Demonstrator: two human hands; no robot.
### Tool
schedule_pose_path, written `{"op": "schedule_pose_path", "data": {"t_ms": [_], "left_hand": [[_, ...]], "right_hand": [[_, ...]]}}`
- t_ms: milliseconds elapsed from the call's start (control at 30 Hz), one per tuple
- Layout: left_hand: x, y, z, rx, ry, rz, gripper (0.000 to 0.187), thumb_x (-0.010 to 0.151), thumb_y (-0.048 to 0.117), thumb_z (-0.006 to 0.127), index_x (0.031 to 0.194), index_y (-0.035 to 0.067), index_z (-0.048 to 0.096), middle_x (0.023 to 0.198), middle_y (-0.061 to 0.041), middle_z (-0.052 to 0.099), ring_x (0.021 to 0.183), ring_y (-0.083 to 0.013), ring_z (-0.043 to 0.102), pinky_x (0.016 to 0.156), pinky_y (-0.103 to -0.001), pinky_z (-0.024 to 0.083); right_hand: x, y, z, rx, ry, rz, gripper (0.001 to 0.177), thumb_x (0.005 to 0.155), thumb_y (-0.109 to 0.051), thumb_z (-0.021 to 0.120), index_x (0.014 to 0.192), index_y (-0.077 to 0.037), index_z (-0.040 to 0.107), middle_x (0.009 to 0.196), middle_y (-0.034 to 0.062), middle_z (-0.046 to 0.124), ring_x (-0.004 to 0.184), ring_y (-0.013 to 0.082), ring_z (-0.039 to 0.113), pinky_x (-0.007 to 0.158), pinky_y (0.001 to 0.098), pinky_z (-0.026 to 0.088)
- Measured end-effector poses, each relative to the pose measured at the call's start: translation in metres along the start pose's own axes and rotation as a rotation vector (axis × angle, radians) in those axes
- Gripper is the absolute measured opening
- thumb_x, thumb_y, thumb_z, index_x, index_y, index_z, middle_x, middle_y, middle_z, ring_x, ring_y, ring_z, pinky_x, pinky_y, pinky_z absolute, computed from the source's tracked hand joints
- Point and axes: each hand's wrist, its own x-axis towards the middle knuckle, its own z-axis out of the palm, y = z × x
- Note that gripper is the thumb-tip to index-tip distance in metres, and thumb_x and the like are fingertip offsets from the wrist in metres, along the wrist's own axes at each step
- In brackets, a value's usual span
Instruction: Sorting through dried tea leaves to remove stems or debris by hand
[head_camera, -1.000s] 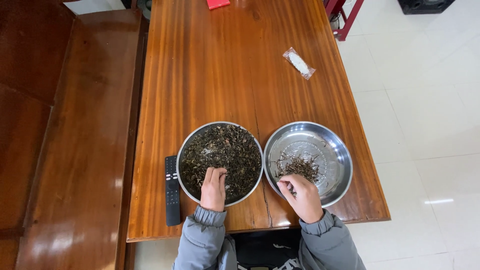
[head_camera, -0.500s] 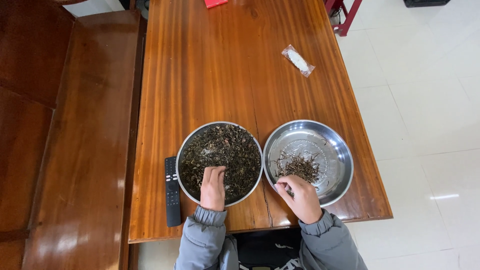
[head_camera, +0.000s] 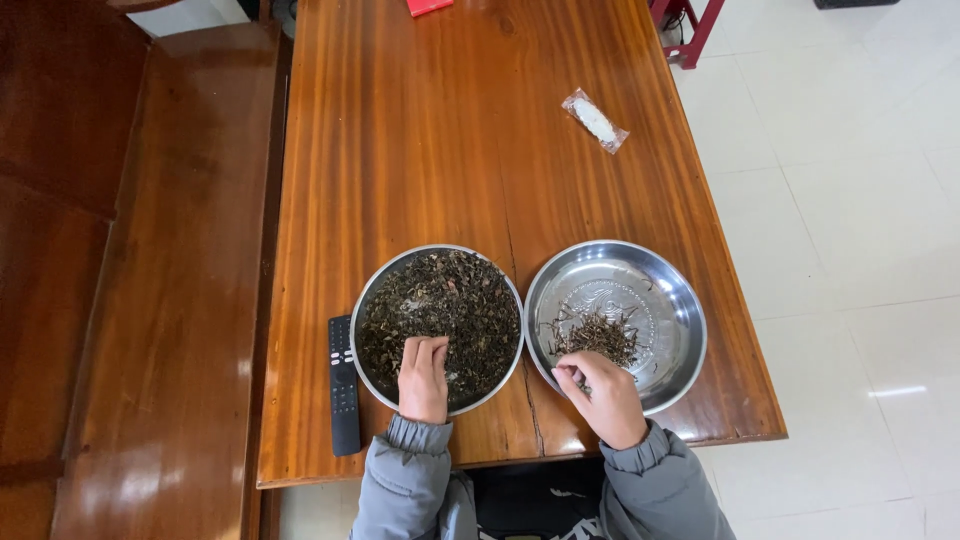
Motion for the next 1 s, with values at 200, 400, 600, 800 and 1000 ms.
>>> {"op": "schedule_pose_path", "data": {"t_ms": [200,400,600,800,1000], "left_hand": [[0.001,0.003,-0.005,-0.036,0.054,0.010,0.008,0.101,0.007,0.058,0.105,0.003,0.064,0.102,-0.011,0.061,0.086,-0.0246,0.064,0.072,-0.038,0.060],[0.001,0.006,-0.008,-0.020,0.022,0.020,0.010,0.103,0.007,0.053,0.105,0.003,0.062,0.101,-0.012,0.058,0.084,-0.0248,0.061,0.069,-0.039,0.057],[0.002,0.008,-0.007,-0.025,0.001,0.031,0.012,0.103,0.008,0.054,0.105,0.003,0.065,0.102,-0.011,0.060,0.084,-0.0234,0.063,0.070,-0.037,0.059],[0.000,0.011,0.021,-0.059,0.035,0.207,0.011,0.094,0.001,0.062,0.104,-0.003,0.065,0.105,-0.015,0.064,0.093,-0.0257,0.066,0.087,-0.033,0.062],[-0.009,0.081,0.037,-0.147,-0.073,0.363,0.012,0.094,-0.004,0.064,0.105,-0.009,0.066,0.104,-0.019,0.062,0.094,-0.0290,0.064,0.091,-0.033,0.060]], "right_hand": [[-0.002,0.005,0.000,-0.024,0.008,0.004,0.013,0.096,-0.021,0.068,0.098,-0.008,0.069,0.086,0.0037,0.073,0.070,0.0136,0.069,0.063,0.0260,0.060],[-0.002,0.002,0.004,-0.013,0.003,-0.019,0.013,0.097,-0.020,0.066,0.100,-0.007,0.068,0.086,0.0050,0.073,0.071,0.0144,0.070,0.063,0.0268,0.060],[-0.003,0.007,0.006,-0.017,0.018,-0.005,0.014,0.096,-0.021,0.068,0.100,-0.008,0.069,0.088,0.0053,0.075,0.072,0.0143,0.071,0.066,0.0273,0.062],[0.002,-0.006,0.009,0.040,-0.032,-0.056,0.012,0.098,-0.021,0.066,0.097,-0.009,0.068,0.082,0.0030,0.071,0.068,0.0120,0.068,0.063,0.0242,0.061],[0.013,-0.028,0.007,0.230,-0.091,0.012,0.031,0.101,-0.022,0.060,0.124,-0.002,0.063,0.111,0.0135,0.074,0.099,0.0266,0.073,0.094,0.0390,0.058]]}}
